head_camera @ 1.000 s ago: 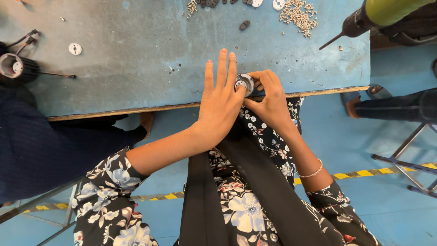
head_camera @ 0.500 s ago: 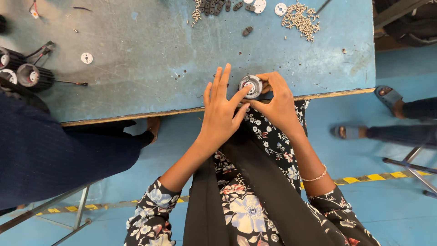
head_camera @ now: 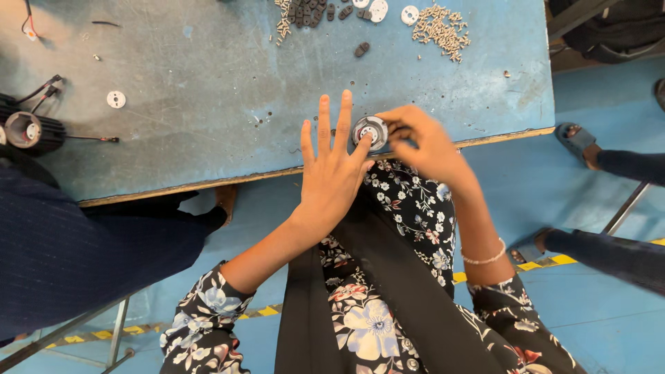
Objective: The person assembles small electrical components on a blue table. They place a white disc onto a black cylindrical part, then use a green power drill to drive screws into the assembly. The person repeats this process with multiple components.
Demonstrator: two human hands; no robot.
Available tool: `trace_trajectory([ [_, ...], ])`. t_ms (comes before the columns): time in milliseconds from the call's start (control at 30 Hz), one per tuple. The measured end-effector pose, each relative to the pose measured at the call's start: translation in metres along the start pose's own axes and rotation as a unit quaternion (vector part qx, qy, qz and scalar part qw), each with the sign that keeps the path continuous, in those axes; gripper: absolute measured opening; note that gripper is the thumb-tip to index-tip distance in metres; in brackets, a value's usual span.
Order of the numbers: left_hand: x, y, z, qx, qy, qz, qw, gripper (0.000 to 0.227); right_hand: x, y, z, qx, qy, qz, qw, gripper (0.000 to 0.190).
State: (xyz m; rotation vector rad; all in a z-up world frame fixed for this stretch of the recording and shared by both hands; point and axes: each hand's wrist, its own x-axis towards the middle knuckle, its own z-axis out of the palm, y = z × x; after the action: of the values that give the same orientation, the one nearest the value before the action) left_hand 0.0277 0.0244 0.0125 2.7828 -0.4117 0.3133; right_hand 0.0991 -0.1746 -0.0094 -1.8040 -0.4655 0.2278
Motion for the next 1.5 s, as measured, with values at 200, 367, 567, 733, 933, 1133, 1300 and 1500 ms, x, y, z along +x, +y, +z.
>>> trace_trajectory([
  [200, 0.010, 0.003, 0.001, 0.005, 0.002, -0.001, 1.000, 0.026, 0.049, 0.034, -0.022, -0.099, 0.254, -0.020, 0.962, 0.013],
  [367, 0.015, 0.003, 0.001, 0.000, -0.012, -0.005, 1.000, 0.017, 0.069, 0.046, -0.012, -0.183, 0.298, -0.032, 0.936, 0.008],
  [567, 0.014, 0.001, 0.007, -0.017, 0.003, -0.002, 1.000, 0.023, 0.057, 0.058, -0.036, -0.099, 0.358, -0.023, 0.928, 0.008],
  [733, 0.011, 0.001, 0.011, -0.025, 0.012, -0.004, 1.000, 0.026, 0.041, 0.067, -0.081, -0.064, 0.331, 0.003, 0.941, 0.012],
  [933, 0.010, -0.001, 0.015, -0.029, 0.023, 0.008, 0.999, 0.024, 0.044, 0.063, -0.087, -0.178, 0.281, 0.026, 0.943, 0.014],
  [1133, 0.010, 0.000, 0.018, -0.012, 0.030, 0.003, 0.999, 0.019, 0.048, 0.049, -0.077, -0.239, 0.280, -0.012, 0.930, 0.011],
  [1300, 0.011, 0.001, 0.017, -0.012, 0.030, 0.003, 0.999, 0.021, 0.051, 0.036, -0.089, 0.008, 0.245, 0.035, 0.969, 0.012],
  [1500, 0.012, 0.003, 0.016, 0.015, 0.018, 0.002, 1.000, 0.027, 0.073, 0.017, -0.102, 0.022, 0.178, 0.001, 0.984, 0.019],
])
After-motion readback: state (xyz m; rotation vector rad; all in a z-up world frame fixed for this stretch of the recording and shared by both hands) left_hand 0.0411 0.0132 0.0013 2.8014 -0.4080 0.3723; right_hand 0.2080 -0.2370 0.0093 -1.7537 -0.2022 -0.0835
